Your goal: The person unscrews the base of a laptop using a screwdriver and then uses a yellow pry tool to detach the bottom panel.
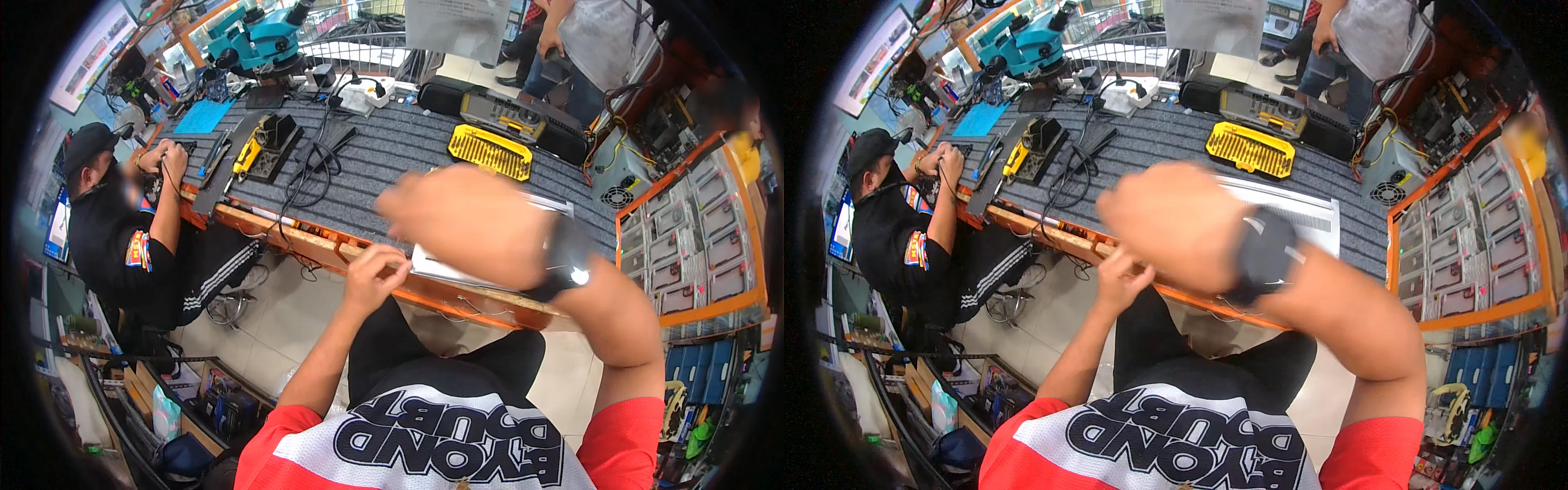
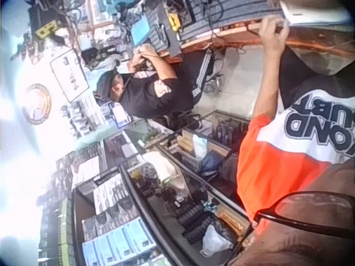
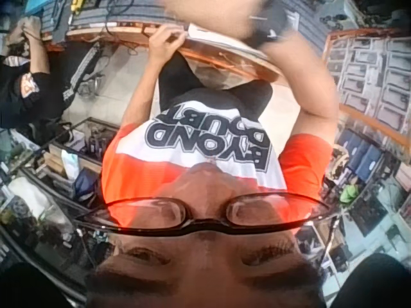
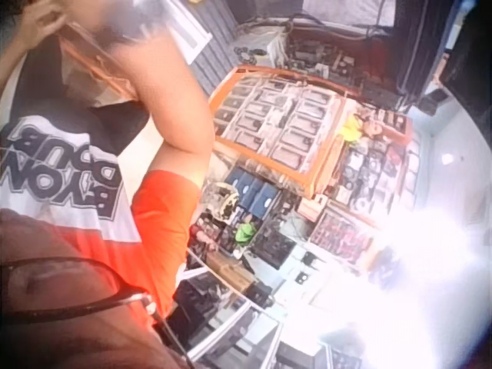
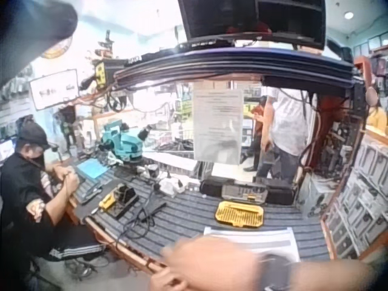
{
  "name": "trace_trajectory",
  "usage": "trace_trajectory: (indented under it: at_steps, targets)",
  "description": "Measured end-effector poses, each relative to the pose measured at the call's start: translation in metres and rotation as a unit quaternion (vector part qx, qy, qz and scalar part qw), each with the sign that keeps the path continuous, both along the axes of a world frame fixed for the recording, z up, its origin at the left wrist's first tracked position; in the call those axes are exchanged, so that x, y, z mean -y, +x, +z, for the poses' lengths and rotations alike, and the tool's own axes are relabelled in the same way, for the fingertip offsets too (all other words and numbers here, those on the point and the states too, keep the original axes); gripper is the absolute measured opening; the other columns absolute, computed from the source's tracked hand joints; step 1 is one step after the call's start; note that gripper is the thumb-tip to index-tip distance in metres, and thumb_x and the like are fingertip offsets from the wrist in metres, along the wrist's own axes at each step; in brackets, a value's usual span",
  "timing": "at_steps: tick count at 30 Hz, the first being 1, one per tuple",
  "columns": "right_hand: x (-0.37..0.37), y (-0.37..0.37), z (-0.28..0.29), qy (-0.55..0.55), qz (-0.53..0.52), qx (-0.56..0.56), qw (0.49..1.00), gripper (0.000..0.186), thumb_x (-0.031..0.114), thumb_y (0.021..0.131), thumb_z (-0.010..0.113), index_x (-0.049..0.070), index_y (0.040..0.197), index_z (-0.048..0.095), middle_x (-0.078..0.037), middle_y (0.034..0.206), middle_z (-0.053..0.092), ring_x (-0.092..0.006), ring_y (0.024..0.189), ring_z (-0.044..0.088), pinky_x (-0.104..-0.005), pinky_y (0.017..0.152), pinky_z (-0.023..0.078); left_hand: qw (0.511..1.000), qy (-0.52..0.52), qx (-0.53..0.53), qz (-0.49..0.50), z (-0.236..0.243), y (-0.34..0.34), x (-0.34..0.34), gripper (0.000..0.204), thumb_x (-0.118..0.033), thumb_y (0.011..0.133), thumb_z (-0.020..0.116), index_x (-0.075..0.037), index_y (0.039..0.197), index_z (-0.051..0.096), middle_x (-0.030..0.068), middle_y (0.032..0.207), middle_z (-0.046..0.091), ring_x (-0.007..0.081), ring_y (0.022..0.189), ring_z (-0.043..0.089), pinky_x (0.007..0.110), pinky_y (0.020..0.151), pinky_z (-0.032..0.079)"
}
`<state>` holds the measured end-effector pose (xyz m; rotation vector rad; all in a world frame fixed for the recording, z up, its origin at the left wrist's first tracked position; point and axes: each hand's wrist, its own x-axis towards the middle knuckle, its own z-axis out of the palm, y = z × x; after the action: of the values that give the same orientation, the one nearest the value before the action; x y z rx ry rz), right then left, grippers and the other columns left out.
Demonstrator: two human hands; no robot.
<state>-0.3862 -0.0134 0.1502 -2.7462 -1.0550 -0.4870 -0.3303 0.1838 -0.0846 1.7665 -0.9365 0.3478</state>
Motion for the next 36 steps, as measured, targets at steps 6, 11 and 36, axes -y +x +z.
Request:
trace_trajectory:
  at_steps: [6,11,36]
  targets:
    - [0.151,-0.097,-0.008,0.402,-0.302,-0.062,0.862,0.027,0.02,0.103,0.066,0.0,0.122,0.065,-0.004,0.098,0.068,-0.0107,0.08,0.061,-0.0257,0.07,0.048,0.998,-0.054,-0.017,0.026,0.035,0.101,0.03,0.009,-0.002,0.085,0.08,-0.001,0.088,0.071,0.0084,0.092,0.071,0.0173,0.084,0.069,0.03,0.075,0.056]
    - [0.234,-0.184,-0.131,0.649,-0.402,0.052,0.644,0.029,0.025,0.109,0.06,0.002,0.126,0.062,-0.002,0.095,0.064,-0.0064,0.078,0.056,-0.022,0.067,0.044,0.998,-0.011,0.01,0.057,0.042,0.217,0.093,0.011,-0.009,0.087,0.079,-0.001,0.089,0.073,0.0097,0.091,0.071,0.0213,0.081,0.071,0.034,0.072,0.057]
    - [0.23,-0.185,-0.225,0.254,-0.653,0.076,0.709,0.027,0.012,0.1,0.069,0.003,0.125,0.066,-0.013,0.121,0.067,-0.0279,0.111,0.064,-0.0372,0.097,0.049,0.996,0.023,-0.049,0.074,0.018,0.278,0.138,0.023,-0.022,0.095,0.075,-0.001,0.103,0.074,0.0106,0.103,0.073,0.0241,0.091,0.072,0.035,0.078,0.053]
